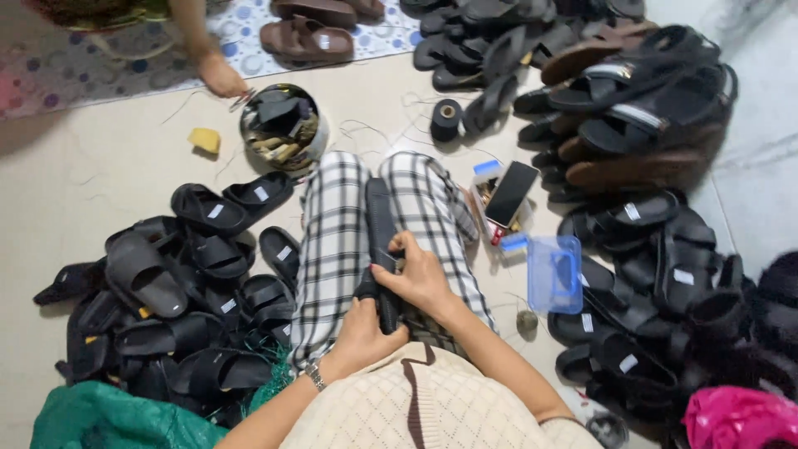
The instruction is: A person is hand-stitching the sole of a black sandal using a needle and thread while sitting on the floor.
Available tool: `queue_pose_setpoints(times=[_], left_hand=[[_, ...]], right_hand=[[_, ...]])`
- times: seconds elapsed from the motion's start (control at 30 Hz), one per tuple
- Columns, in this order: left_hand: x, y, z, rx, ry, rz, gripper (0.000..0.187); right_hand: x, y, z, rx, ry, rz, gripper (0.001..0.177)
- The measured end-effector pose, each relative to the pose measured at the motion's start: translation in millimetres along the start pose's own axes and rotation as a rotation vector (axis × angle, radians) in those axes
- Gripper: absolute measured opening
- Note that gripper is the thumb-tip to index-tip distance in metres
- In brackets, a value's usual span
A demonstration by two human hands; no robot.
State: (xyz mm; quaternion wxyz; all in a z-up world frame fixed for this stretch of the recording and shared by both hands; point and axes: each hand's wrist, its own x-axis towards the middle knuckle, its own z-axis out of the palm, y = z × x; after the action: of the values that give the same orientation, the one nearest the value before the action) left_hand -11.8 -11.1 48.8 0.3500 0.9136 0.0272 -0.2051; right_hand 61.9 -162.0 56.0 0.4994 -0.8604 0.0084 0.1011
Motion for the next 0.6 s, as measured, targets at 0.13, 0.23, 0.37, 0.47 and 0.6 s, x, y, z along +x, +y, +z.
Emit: queue_pose_setpoints(times=[0.13, 0.23, 0.37, 0.47, 0.6], left_hand=[[6.1, -10.8, -10.1, -0.256, -0.135, 0.049, 0.073], [5.8, -55.2, -29.2, -0.757, -0.327, -0.105, 0.048], [-1.9, -74.2, -126.9, -0.838, -0.187, -0.237, 0.025], [11.5, -157.2, -134.3, -1.025, 0.154, -0.266, 0.025], [28.8, -214.4, -126.1, -0.44, 0.472, -0.103, 0.031]], right_hand=[[17.9, 56.6, 9.0, 0.186, -0.091, 0.019, 0.038], [0.1, 43.8, -34.4, 0.744, -0.171, 0.288, 0.016], [10.1, 119.1, -85.5, 0.936, -0.116, 0.292, 0.017], [-4.9, 178.6, -110.1, 0.847, 0.152, 0.334, 0.022], [-29.2, 223.7, -135.9, 0.652, 0.416, 0.483, 0.017]])
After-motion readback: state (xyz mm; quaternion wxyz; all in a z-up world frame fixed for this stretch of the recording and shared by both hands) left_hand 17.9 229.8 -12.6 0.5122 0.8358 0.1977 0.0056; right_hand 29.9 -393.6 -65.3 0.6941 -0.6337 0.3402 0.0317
